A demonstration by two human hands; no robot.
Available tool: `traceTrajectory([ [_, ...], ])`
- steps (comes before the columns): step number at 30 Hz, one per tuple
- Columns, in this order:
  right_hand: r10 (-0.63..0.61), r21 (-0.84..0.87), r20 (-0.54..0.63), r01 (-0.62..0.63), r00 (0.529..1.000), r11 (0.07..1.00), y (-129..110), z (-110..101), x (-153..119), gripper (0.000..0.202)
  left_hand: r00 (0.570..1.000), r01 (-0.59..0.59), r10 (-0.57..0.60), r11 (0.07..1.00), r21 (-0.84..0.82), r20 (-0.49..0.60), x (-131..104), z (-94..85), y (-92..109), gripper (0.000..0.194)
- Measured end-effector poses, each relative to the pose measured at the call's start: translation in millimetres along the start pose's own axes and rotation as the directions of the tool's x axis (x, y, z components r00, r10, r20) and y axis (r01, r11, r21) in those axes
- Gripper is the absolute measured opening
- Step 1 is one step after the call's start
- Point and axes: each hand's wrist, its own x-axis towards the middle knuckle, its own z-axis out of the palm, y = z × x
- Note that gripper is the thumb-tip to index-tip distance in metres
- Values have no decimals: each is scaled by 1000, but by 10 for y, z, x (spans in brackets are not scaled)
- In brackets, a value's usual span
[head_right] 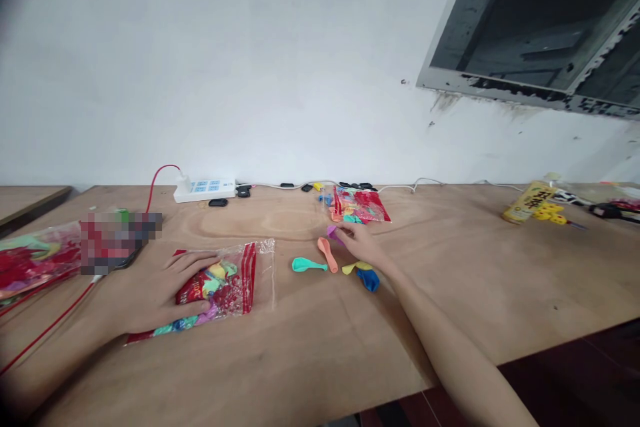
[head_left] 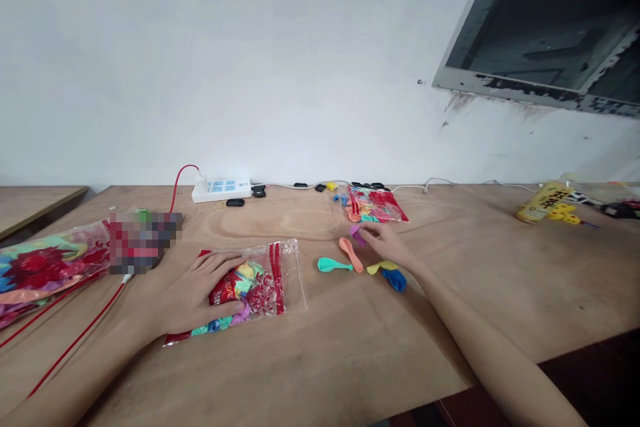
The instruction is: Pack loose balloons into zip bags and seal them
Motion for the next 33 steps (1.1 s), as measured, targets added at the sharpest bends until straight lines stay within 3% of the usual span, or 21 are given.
traceTrajectory([
  [7,24,64,111,-32,994,997,-51,-83,-25,48,1000,5,-5,1000,6,-16,1,-21,30,80],
  [11,11,-106,205,11,979,994,21,-45,-31,51,1000,-7,7,1000,5,-24,-3,-2,10,79],
  [14,6,-218,248,50,969,975,94,0,-26,43,1000,6,-6,1000,16,-1,-5,-12,13,80],
  [18,28,-280,215,34,976,959,93,-50,-31,36,1000,7,-7,999,35,16,-1,-46,37,81],
  [23,98,-311,159,-44,982,949,-41,-307,-82,34,1000,12,-12,1000,10,5,8,-56,49,82],
  [28,179,-298,448,-42,876,954,-63,-558,-184,31,1000,-1,1,1000,-1,4,7,-41,49,80],
  [33,276,-379,463,-94,842,921,-27,-689,-247,28,1000,-4,4,1000,4,17,8,-53,58,79],
])
